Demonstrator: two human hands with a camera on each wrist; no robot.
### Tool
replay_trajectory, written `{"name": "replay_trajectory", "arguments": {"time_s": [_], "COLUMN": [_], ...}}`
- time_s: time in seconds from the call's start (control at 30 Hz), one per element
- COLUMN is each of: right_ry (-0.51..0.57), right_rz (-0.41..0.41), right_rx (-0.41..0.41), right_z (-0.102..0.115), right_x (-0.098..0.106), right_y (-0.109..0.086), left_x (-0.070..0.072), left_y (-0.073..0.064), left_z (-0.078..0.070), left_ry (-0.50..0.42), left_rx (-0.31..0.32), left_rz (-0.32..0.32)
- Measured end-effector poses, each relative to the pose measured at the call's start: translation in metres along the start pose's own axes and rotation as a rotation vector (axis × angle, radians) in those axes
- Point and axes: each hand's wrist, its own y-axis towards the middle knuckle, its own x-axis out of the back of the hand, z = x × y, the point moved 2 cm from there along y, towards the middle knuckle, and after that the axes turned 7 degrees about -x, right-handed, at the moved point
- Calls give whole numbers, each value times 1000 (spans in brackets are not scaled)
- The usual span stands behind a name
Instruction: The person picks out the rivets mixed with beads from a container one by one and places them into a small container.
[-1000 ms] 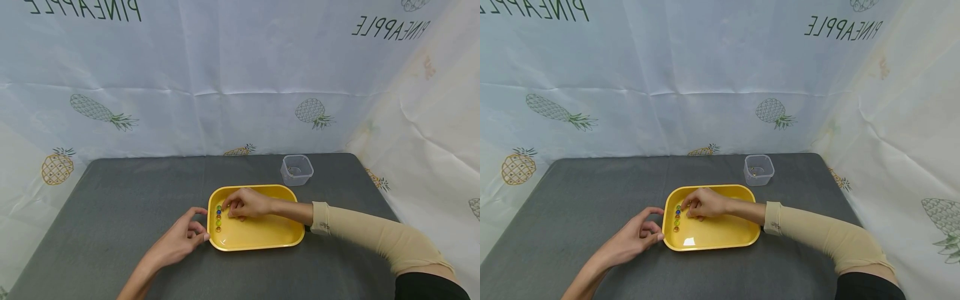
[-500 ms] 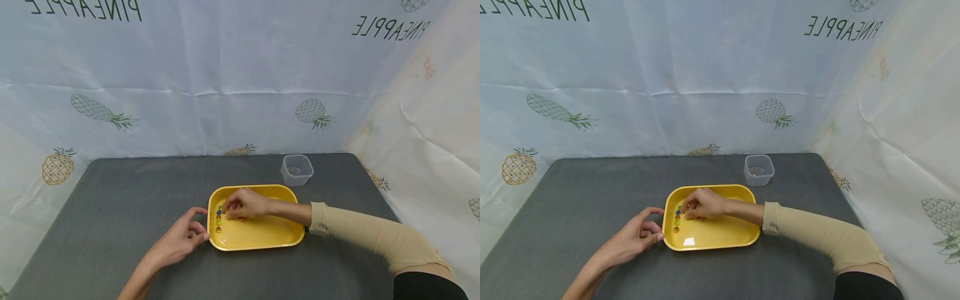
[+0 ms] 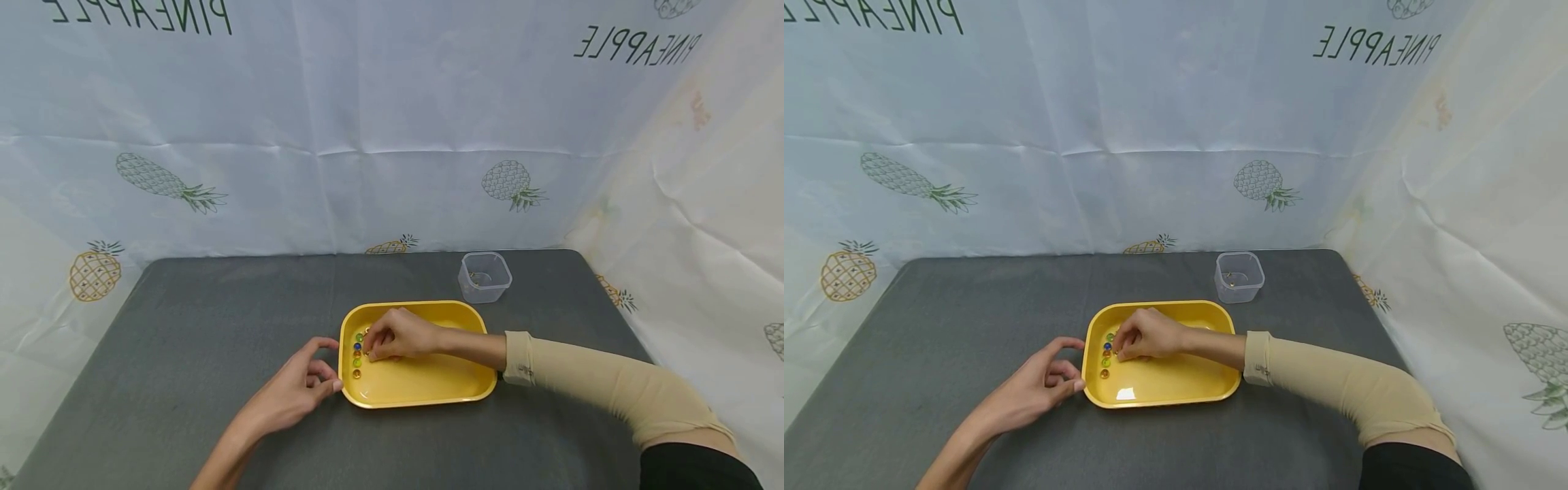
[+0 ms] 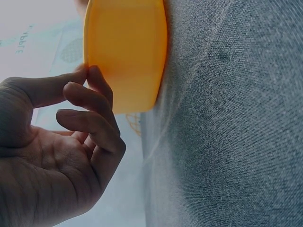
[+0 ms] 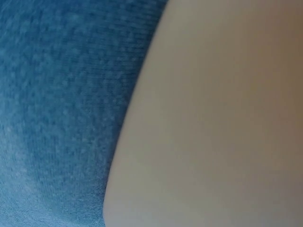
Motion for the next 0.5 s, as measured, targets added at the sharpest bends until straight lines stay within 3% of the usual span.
{"name": "replay_trajectory", "arguments": {"time_s": [0.5], "right_ry": [58], "right_rz": [2], "right_rx": [-31], "right_z": [3], "right_x": [3], "right_y": [-4], "left_x": [1], "left_y": [0], "left_z": [0], "left_ry": [-6], "left_rx": [-12], "left_rz": [4]}}
